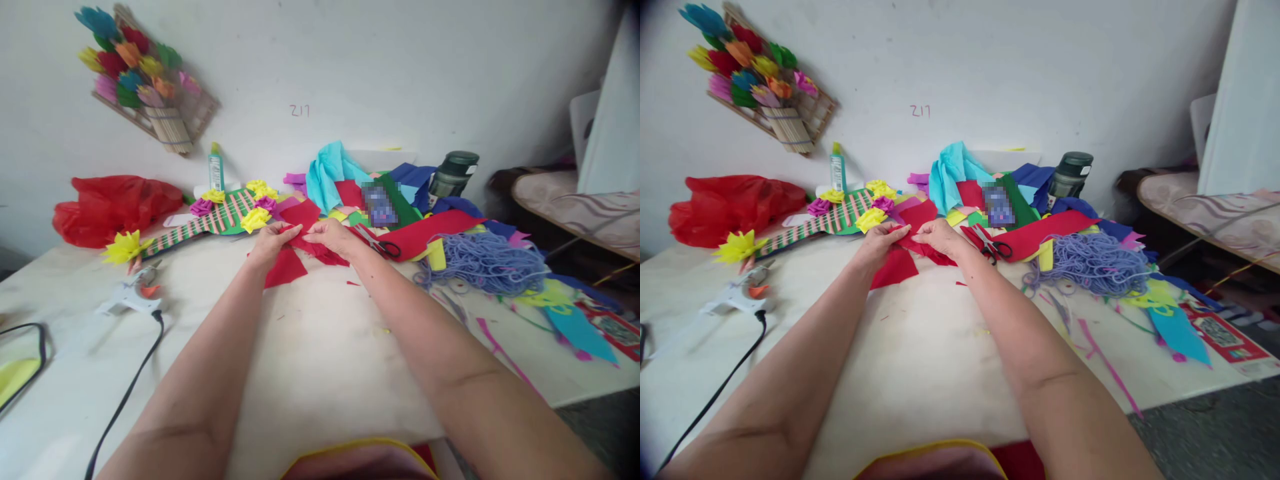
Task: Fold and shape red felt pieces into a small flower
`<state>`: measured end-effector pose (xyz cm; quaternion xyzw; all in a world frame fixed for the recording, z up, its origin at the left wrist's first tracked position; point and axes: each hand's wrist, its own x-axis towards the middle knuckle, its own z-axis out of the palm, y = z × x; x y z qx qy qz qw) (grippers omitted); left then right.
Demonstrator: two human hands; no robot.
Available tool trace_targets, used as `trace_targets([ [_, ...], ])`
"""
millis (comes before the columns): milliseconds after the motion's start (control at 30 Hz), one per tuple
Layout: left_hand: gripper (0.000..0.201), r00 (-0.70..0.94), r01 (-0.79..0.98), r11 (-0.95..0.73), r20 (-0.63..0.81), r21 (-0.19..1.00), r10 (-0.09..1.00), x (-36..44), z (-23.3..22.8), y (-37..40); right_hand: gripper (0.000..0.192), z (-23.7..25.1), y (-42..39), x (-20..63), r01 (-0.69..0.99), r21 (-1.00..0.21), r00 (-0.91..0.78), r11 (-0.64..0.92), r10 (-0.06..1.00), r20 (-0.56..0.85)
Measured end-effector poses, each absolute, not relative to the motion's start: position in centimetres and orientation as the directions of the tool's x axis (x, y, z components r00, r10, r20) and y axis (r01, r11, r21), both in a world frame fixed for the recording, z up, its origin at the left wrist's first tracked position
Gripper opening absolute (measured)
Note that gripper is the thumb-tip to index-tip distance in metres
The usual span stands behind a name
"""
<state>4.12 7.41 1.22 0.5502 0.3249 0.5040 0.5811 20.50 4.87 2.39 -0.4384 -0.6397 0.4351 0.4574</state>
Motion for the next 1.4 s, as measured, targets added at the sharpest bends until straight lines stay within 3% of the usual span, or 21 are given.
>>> trace_targets([
  [167, 0.034, 0.215, -0.213, -0.225, 0.27, 0.951, 0.938, 4.2, 1.0, 7.5, 0.024, 2.2, 5.0, 20.8, 0.189, -0.953, -0.224, 0.237, 0.955, 0.193],
  [367, 0.035, 0.308, -0.162, -0.16, 0.204, 0.974, 0.929, 4.1, 1.1, 7.2, 0.017, 2.1, 5.2, 21.2, 0.161, -0.956, -0.259, 0.247, 0.945, 0.2],
  [600, 0.033, 0.26, -0.1, -0.269, 0.286, 0.958, 0.922, 4.2, 1.0, 7.3, 0.014, 2.8, 4.4, 20.6, 0.066, -0.995, -0.325, 0.07, 0.945, 0.045],
  [867, 0.033, 0.338, -0.095, -0.234, 0.252, 0.968, 0.907, 4.3, 1.1, 7.2, 0.017, 3.0, 4.3, 20.4, 0.069, -0.991, -0.251, 0.117, 0.963, 0.096],
  [1100, 0.033, 0.124, -0.156, -0.33, 0.349, 0.931, 0.929, 4.6, 1.3, 7.4, 0.017, 2.7, 5.0, 20.7, 0.006, -1.0, -0.264, 0.015, 0.964, 0.013],
  [1267, 0.042, 0.245, -0.184, -0.197, 0.239, 0.963, 0.94, 3.9, 1.6, 7.1, 0.015, 2.8, 5.1, 20.7, 0.014, -1.0, -0.223, 0.015, 0.975, 0.012],
  [1400, 0.037, 0.321, -0.159, -0.129, 0.175, 0.979, 0.931, 3.3, 1.5, 7.3, 0.018, 3.1, 4.8, 21.0, 0.01, -1.0, -0.254, 0.011, 0.967, 0.008],
])
